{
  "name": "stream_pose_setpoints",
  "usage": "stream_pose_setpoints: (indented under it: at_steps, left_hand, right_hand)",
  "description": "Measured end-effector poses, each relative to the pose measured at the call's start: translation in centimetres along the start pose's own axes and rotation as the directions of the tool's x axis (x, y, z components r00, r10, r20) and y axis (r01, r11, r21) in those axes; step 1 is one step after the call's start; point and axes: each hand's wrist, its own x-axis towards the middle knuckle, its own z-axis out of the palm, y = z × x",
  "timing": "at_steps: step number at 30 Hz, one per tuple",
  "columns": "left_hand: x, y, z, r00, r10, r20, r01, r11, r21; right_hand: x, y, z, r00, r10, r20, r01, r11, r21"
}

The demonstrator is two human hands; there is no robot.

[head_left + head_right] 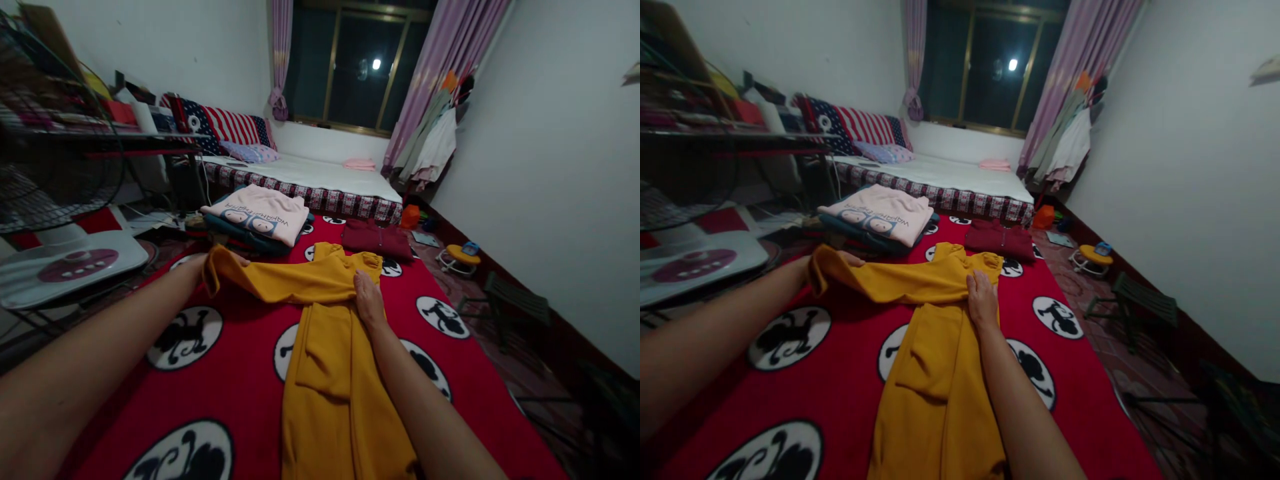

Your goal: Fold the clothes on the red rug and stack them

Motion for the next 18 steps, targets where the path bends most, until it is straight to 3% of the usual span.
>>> stream_pose_setpoints:
  at_steps: [2, 4, 8, 10, 13, 16, 18]
  left_hand:
    - [-0.7, -1.1, 0.0, 0.979, -0.152, 0.139, 0.143, 0.987, 0.071]
    - [-1.4, -1.8, -0.4, 0.919, -0.286, 0.272, 0.252, 0.955, 0.154]
    - [-2.2, -2.2, -2.4, 0.807, -0.426, 0.409, 0.304, 0.894, 0.330]
    - [-2.4, -2.0, -3.6, 0.814, -0.428, 0.394, 0.292, 0.886, 0.359]
    - [-2.7, -0.9, -4.7, 0.857, -0.385, 0.342, 0.278, 0.905, 0.321]
    - [-3.4, 2.0, -4.4, 0.884, -0.338, 0.323, 0.273, 0.934, 0.231]
    - [-3.9, 5.1, -3.1, 0.918, -0.276, 0.284, 0.229, 0.955, 0.188]
  right_hand:
    - [0.0, 0.1, 0.0, 1.000, -0.005, 0.014, 0.005, 1.000, -0.005]
    - [0.1, 0.3, 0.1, 1.000, -0.008, 0.022, 0.008, 1.000, -0.008]
    - [0.2, 0.7, 0.4, 0.999, -0.036, 0.000, 0.036, 0.999, 0.017]
    - [0.2, 0.8, 0.5, 0.996, -0.072, -0.055, 0.076, 0.994, 0.073]
    - [0.1, 0.8, 0.3, 0.976, -0.095, -0.196, 0.132, 0.974, 0.184]
    - [0.0, 0.8, 0.0, 0.936, -0.098, -0.339, 0.189, 0.951, 0.246]
    - [-0.1, 0.7, -0.1, 0.917, -0.088, -0.389, 0.213, 0.933, 0.289]
